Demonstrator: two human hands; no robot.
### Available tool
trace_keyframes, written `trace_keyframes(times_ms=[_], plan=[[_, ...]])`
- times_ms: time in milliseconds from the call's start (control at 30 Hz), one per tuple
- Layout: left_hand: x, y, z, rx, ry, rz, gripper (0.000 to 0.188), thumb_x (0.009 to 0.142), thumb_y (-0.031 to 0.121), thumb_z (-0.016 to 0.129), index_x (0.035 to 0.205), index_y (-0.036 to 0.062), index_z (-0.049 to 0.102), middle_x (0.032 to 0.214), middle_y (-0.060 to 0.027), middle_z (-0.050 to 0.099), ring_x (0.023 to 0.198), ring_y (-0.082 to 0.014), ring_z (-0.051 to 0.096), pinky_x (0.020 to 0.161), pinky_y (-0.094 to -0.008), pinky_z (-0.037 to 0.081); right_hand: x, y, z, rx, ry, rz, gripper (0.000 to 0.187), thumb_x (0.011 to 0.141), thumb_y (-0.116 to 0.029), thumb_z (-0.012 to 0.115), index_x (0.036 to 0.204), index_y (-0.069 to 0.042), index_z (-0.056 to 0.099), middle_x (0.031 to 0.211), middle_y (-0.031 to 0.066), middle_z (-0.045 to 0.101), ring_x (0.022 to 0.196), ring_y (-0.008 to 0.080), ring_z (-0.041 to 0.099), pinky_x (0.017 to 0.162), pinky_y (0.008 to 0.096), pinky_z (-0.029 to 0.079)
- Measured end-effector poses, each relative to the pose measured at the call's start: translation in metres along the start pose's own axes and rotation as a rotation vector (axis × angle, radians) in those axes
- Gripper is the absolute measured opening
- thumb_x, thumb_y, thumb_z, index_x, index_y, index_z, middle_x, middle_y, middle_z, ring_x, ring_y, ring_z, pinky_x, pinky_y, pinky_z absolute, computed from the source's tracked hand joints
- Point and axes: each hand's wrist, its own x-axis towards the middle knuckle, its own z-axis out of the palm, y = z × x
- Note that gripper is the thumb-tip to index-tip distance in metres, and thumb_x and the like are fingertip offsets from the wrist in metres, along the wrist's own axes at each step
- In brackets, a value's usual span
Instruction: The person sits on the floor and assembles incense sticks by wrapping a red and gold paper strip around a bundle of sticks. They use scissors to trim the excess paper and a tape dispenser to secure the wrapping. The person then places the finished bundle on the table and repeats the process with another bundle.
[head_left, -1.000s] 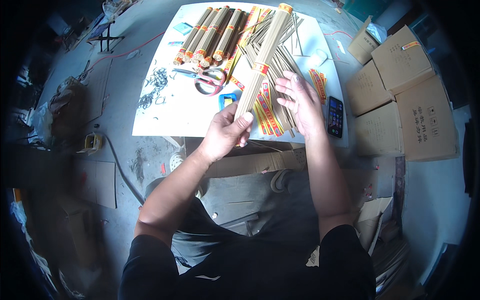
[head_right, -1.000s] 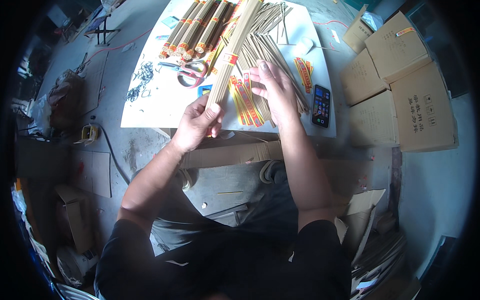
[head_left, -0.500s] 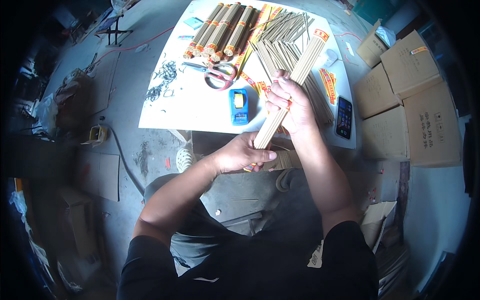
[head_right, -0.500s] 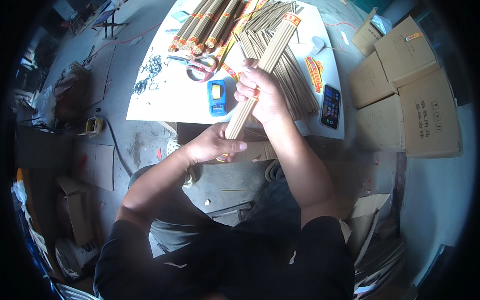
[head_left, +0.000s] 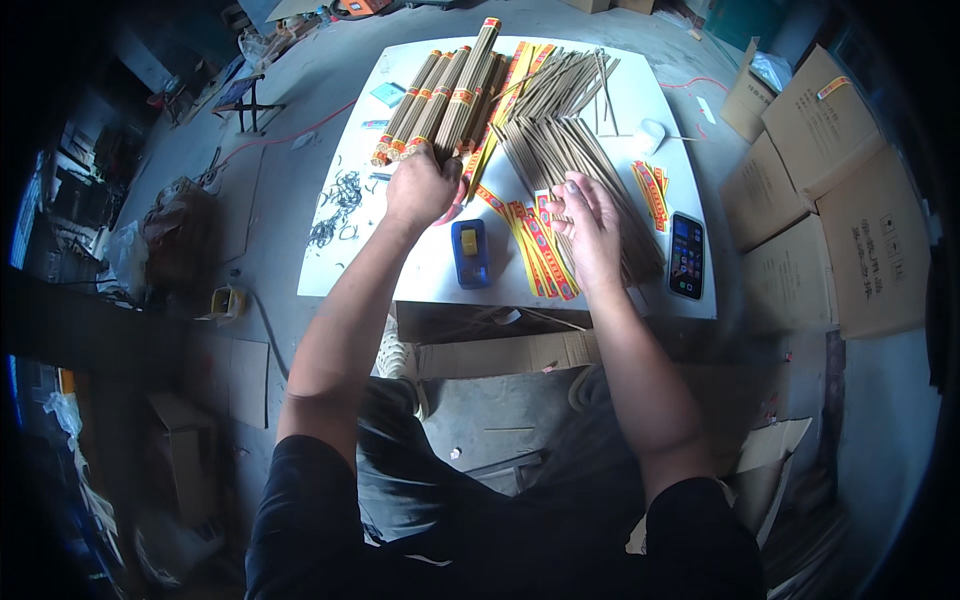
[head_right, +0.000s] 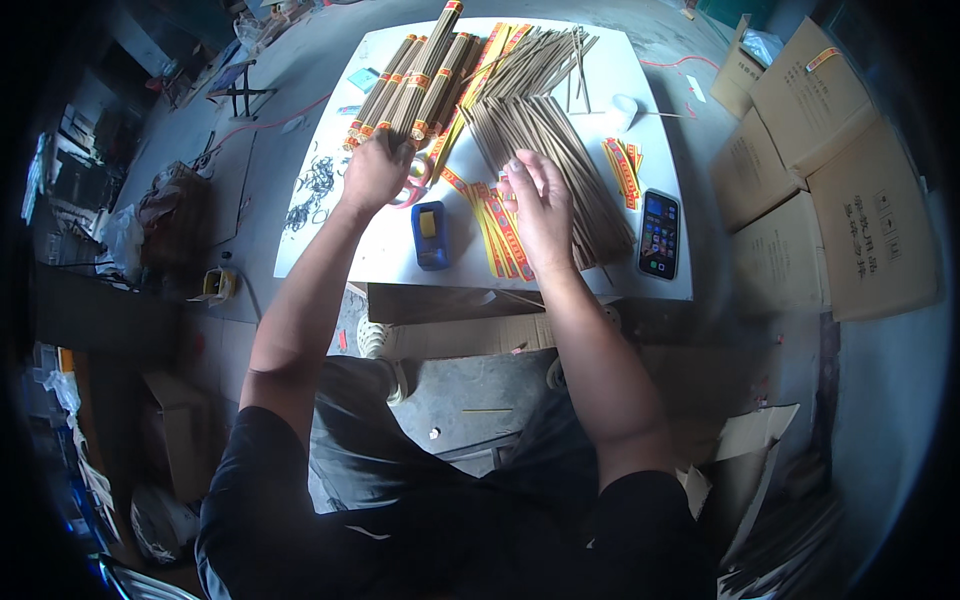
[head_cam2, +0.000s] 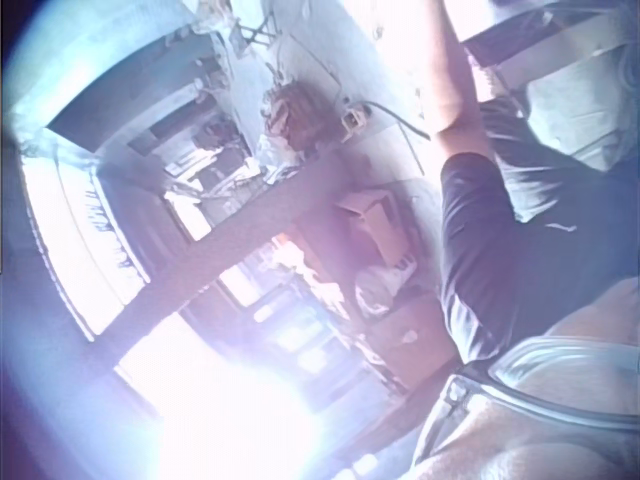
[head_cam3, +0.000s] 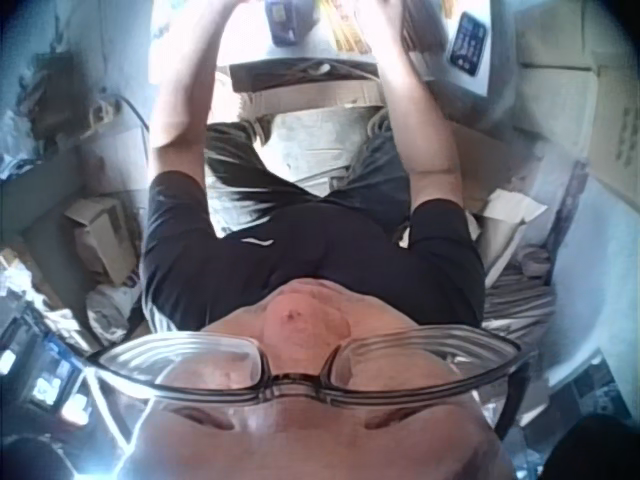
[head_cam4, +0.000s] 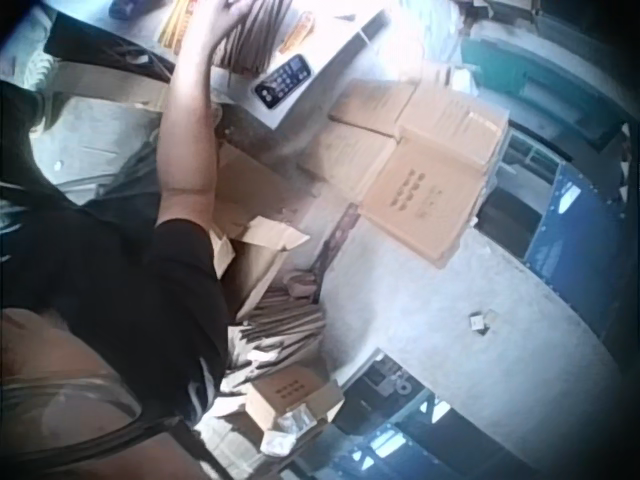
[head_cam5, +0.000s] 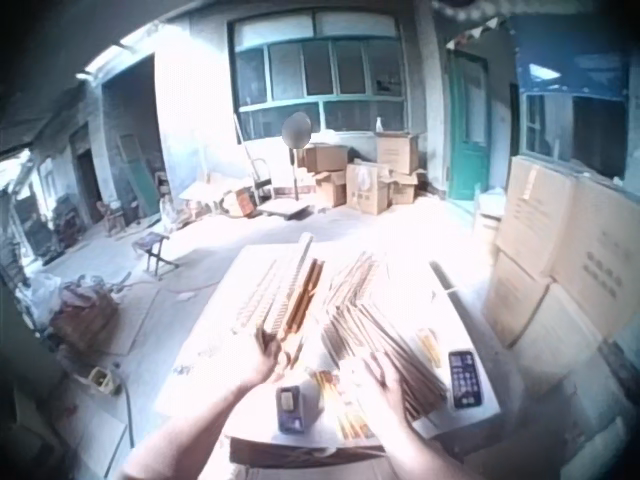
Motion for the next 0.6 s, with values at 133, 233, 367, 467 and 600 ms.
trace_keyframes(times_ms=[133,233,367,467,600], plan=[[0.091,0.027,0.021,0.254,-0.112,-0.112,0.040,0.098,0.026,0.052,0.123,-0.0027,0.064,0.115,-0.0241,0.074,0.112,-0.0370,0.072,0.098,-0.0447,0.056,-0.004,-0.001,-0.014,-0.195,-0.093,-0.166,0.037,0.101,-0.017,0.071,0.131,0.001,0.061,0.107,0.0073,0.069,0.092,0.0115,0.067,0.081,0.0264,0.055],[0.131,0.016,0.049,0.284,-0.052,-0.210,0.040,0.103,0.025,0.042,0.120,0.0014,0.070,0.124,-0.0207,0.073,0.117,-0.0339,0.071,0.100,-0.0450,0.056,-0.010,0.001,-0.011,-0.317,-0.156,-0.278,0.037,0.100,-0.010,0.071,0.133,0.001,0.060,0.108,0.0035,0.067,0.090,0.0063,0.064,0.080,0.0229,0.053],[0.155,0.010,0.075,0.323,-0.003,-0.252,0.048,0.106,0.034,0.037,0.126,0.0063,0.070,0.134,-0.0158,0.068,0.130,-0.0305,0.061,0.109,-0.0482,0.047,-0.015,-0.008,-0.016,-0.466,-0.186,-0.325,0.036,0.098,-0.009,0.073,0.130,0.000,0.062,0.106,0.0055,0.068,0.091,0.0083,0.066,0.078,0.0261,0.055],[0.153,0.002,0.081,0.456,-0.010,-0.301,0.050,0.106,0.043,0.041,0.131,0.0101,0.070,0.143,-0.0150,0.059,0.139,-0.0304,0.051,0.111,-0.0561,0.042,-0.017,-0.014,-0.015,-0.474,-0.211,-0.335,0.036,0.097,-0.011,0.073,0.129,-0.002,0.062,0.104,0.0066,0.069,0.091,0.0112,0.067,0.079,0.0284,0.056],[0.130,0.013,0.046,0.648,-0.019,-0.132,0.060,0.102,0.056,0.049,0.134,0.0089,0.068,0.144,-0.0193,0.059,0.137,-0.0370,0.052,0.113,-0.0557,0.042,-0.019,-0.015,-0.014,-0.462,-0.206,-0.374,0.033,0.095,-0.012,0.073,0.126,-0.004,0.063,0.102,0.0069,0.070,0.089,0.0153,0.070,0.080,0.0315,0.057]])
